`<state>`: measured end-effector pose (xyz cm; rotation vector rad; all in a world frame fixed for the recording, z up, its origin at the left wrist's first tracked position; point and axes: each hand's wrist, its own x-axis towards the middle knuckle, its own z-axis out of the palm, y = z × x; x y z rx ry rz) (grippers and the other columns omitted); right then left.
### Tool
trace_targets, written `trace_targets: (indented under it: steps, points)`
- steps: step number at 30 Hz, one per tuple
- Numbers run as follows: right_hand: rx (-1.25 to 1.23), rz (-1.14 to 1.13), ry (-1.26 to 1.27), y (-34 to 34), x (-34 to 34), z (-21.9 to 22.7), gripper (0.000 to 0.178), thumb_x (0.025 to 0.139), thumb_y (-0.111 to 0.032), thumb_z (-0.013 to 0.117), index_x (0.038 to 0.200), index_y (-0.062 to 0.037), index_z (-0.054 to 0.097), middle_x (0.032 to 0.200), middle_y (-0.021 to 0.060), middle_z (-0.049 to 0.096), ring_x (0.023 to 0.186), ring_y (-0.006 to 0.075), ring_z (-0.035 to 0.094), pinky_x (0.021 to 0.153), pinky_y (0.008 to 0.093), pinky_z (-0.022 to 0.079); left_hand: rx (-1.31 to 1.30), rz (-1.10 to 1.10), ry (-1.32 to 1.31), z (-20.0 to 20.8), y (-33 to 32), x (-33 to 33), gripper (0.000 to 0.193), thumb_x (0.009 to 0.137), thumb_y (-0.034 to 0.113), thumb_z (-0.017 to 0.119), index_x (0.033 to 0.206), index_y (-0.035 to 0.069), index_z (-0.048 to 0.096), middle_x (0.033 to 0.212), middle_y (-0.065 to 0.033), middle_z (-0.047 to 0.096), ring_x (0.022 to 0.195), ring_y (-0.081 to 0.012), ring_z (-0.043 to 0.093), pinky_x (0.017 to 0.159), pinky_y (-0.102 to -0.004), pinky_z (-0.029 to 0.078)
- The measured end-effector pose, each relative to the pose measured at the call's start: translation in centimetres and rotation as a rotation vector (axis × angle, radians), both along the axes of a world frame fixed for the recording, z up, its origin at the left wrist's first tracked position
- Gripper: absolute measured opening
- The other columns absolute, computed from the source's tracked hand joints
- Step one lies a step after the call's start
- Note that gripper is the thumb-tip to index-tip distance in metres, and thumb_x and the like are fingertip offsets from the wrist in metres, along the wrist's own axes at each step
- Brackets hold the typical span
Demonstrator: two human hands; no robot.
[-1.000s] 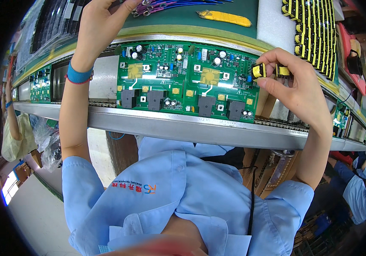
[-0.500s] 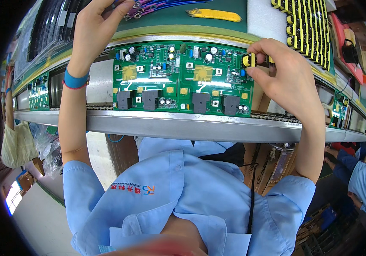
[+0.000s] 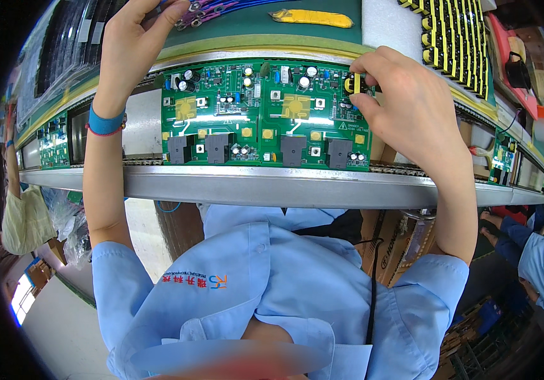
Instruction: Manual assembly of components onto printed circuit boards (PCBs) on an assembly line.
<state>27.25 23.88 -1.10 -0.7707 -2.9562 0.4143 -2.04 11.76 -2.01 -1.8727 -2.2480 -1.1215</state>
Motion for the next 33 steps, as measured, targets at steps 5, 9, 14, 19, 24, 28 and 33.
trace_targets:
  steps: [5,9,14,19,24,28,33]
  points:
    - [0.023,0.032,-0.044,0.1,0.0,0.0,0.027,0.078,-0.01,0.072,0.105,-0.0048,0.067,0.09,0.0095,0.065,0.079,0.0284,0.065,0.069,0.0389,0.05,-0.044,0.033,-0.017,0.4,0.2,0.3,0.012,0.083,0.008,0.069,0.085,-0.003,0.065,0.074,-0.0101,0.056,0.061,-0.0195,0.052,0.055,-0.0306,0.041]
    - [-0.133,0.022,0.01,0.7,-0.2,0.9,0.029,0.081,-0.008,0.07,0.11,-0.0039,0.065,0.089,0.0071,0.063,0.075,0.0229,0.063,0.068,0.0341,0.05,-0.021,-0.045,0.038,-1.5,0.6,-0.6,0.011,0.081,0.008,0.071,0.085,-0.001,0.066,0.075,-0.0091,0.058,0.063,-0.0201,0.054,0.056,-0.0309,0.042]
    - [-0.467,0.048,0.312,2.5,0.8,-0.9,0.028,0.09,-0.001,0.055,0.118,-0.0046,0.059,0.103,0.001,0.062,0.079,0.0076,0.054,0.066,0.0227,0.045,0.31,-0.625,-0.111,0.0,1.4,2.1,0.008,0.076,0.005,0.072,0.083,0.004,0.068,0.08,-0.0062,0.059,0.076,-0.0234,0.057,0.066,-0.0356,0.043]
    - [-0.759,-0.08,0.331,2.4,0.7,-0.4,0.026,0.092,-0.002,0.056,0.118,-0.004,0.06,0.103,-0.0006,0.061,0.08,0.0051,0.053,0.068,0.0201,0.045,-0.128,-0.516,0.324,1.2,1.3,4.2,0.005,0.078,0.005,0.067,0.081,0.01,0.065,0.079,-0.0044,0.05,0.078,-0.0214,0.051,0.071,-0.0349,0.034]
    - [-0.825,-0.059,0.421,3.0,1.5,-1.3,0.026,0.088,-0.002,0.067,0.113,-0.002,0.062,0.1,-0.0012,0.062,0.081,0.0027,0.054,0.069,0.0171,0.047,-0.043,-0.717,0.125,0.2,2.9,4.8,0.002,0.082,0.014,0.06,0.082,0.013,0.058,0.089,-0.0043,0.047,0.086,-0.0183,0.049,0.077,-0.0332,0.032]
    - [-0.819,-0.042,0.395,3.4,1.9,-1.1,0.026,0.086,-0.001,0.069,0.111,-0.0003,0.062,0.105,0.0017,0.06,0.091,0.0068,0.057,0.08,0.0205,0.048,0.423,-0.698,1.044,-2.4,5.1,3.5,0.002,0.083,0.014,0.058,0.081,0.013,0.058,0.087,-0.0036,0.047,0.086,-0.0176,0.049,0.078,-0.0326,0.033]
    - [-0.835,-0.064,0.362,3.2,2.1,-0.8,0.026,0.086,-0.002,0.068,0.112,0.0011,0.062,0.113,0.0055,0.058,0.103,0.0108,0.057,0.089,0.0236,0.047,-0.269,-0.725,0.679,1.3,3.7,5.7,0.005,0.083,0.018,0.058,0.079,0.014,0.057,0.086,-0.0024,0.046,0.085,-0.0161,0.049,0.079,-0.0314,0.034]
